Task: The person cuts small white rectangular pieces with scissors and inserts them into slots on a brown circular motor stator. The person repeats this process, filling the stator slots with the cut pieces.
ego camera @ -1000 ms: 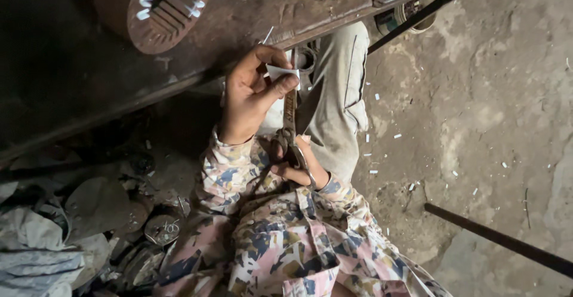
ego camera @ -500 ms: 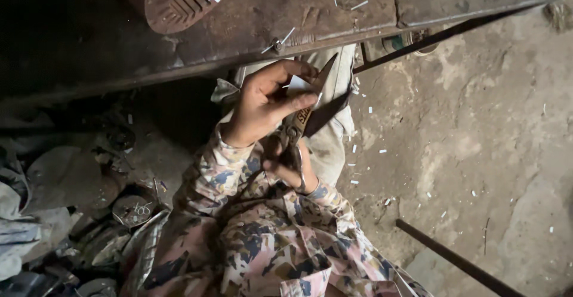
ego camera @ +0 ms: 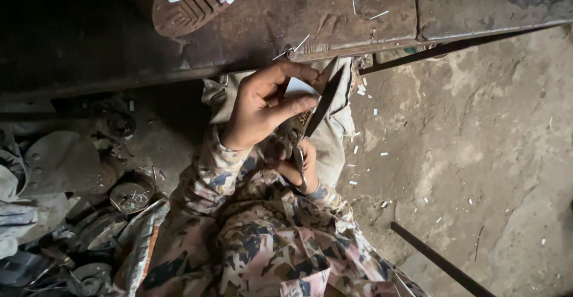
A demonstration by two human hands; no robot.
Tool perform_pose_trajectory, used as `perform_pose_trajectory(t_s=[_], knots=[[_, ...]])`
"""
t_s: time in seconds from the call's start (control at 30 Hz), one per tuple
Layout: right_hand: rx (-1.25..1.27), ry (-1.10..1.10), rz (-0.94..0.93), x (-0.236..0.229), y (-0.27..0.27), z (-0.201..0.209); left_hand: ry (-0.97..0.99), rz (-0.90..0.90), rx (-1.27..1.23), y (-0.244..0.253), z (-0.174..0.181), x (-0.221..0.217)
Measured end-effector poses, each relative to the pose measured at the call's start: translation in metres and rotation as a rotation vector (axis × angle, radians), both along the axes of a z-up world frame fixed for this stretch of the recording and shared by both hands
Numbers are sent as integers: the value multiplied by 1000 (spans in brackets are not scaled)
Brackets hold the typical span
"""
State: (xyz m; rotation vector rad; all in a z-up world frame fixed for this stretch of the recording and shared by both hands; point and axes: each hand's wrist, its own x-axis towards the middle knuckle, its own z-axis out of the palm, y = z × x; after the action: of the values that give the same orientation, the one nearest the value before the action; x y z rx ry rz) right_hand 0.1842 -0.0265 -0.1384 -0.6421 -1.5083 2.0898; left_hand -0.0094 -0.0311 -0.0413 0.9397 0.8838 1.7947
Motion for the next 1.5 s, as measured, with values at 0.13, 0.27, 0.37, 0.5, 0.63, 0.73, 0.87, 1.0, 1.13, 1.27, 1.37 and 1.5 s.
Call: perform_pose_trajectory(t_s=[0.13, 0.27, 0.37, 0.5, 0.63, 0.73, 0.87, 1.0, 1.13, 1.27, 1.37, 1.5], knots=[[206, -107, 134, 2, 1, 8, -32, 26, -29, -3, 4, 6], [59, -52, 60, 7, -1, 1, 93, 114, -237, -4, 4, 10], [-37, 33, 41, 11, -1, -7, -23, 59, -74, -6, 3, 9], [78, -76, -35, 15, -3, -14, -55, 62, -45, -7, 3, 7], [156, -111, -67, 15, -5, -16, -84, 40, -62, -7, 3, 2], [173, -193, -79, 18, -6, -16, -13, 78, -84, -9, 0, 0], [67, -239, 5, 24, -1, -13, 68, 177, -21, -11, -5, -2], [610, -154, -40, 46, 15, 17, 6, 506, -162, -37, 2, -10], [751, -600, 278, 73, 43, 73, 82, 565, -58, -67, 16, -29], [975, -676, 445, 69, 48, 104, 226, 348, -170, -65, 18, -13], [1059, -598, 495, 60, 46, 114, 497, 226, -218, -42, 16, 11], [876, -601, 165, 59, 43, 130, 431, 93, -301, -27, 7, 37]])
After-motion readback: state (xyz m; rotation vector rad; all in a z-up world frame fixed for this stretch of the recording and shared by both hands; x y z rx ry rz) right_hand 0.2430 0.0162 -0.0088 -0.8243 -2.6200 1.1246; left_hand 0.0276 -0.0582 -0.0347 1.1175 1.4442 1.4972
